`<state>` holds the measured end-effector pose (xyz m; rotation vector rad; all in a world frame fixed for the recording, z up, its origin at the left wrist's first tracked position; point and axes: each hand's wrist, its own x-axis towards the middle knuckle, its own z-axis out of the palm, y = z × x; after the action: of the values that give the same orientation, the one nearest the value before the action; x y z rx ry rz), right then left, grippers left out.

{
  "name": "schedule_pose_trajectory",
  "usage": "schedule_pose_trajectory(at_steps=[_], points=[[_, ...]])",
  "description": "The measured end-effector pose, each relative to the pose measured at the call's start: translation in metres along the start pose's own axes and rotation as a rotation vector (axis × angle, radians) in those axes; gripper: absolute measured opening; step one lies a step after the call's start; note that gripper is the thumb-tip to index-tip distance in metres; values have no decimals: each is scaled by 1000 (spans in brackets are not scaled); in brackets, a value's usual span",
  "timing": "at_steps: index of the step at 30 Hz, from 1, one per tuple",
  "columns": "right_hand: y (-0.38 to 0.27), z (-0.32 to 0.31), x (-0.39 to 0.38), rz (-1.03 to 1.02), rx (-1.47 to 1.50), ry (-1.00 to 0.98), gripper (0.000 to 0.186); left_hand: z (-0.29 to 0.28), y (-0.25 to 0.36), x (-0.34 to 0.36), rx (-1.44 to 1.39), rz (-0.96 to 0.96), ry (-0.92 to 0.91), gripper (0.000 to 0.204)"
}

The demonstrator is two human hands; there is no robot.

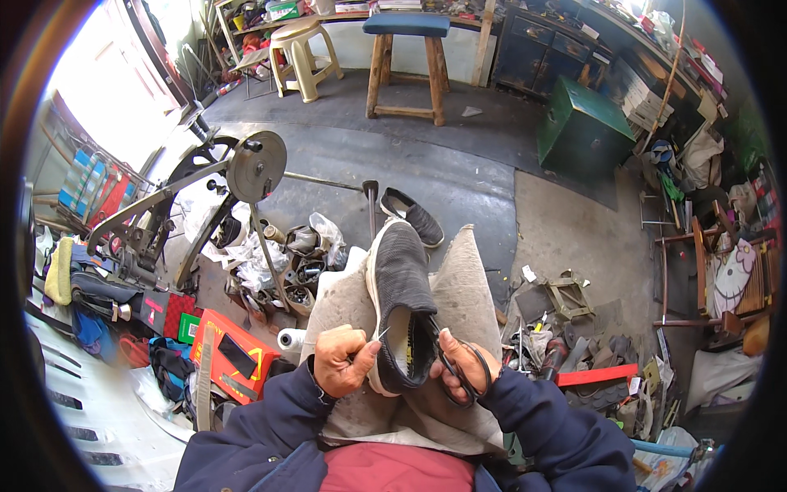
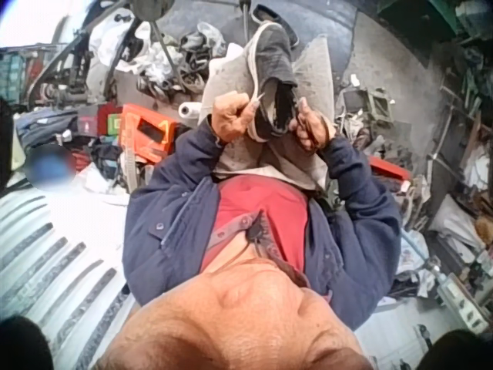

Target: The person removes the insole from a black slip-on shoe using shears, then inserts a new yellow insole. They adjust the shoe's upper and sole, inspect the fit, and prepare a needle and thread to stitch the shoe.

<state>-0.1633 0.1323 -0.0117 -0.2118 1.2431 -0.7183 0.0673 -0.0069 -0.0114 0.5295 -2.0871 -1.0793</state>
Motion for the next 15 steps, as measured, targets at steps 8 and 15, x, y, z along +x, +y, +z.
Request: schedule_pose_trajectory(at_steps=[8, 15], points=[[6, -4, -3, -73, -28, -23, 75, -10, -13, -15, 50, -29, 97, 38], [37, -13, -31, -338, -323, 48, 45, -55, -46, -37, 309, -446, 301, 35]])
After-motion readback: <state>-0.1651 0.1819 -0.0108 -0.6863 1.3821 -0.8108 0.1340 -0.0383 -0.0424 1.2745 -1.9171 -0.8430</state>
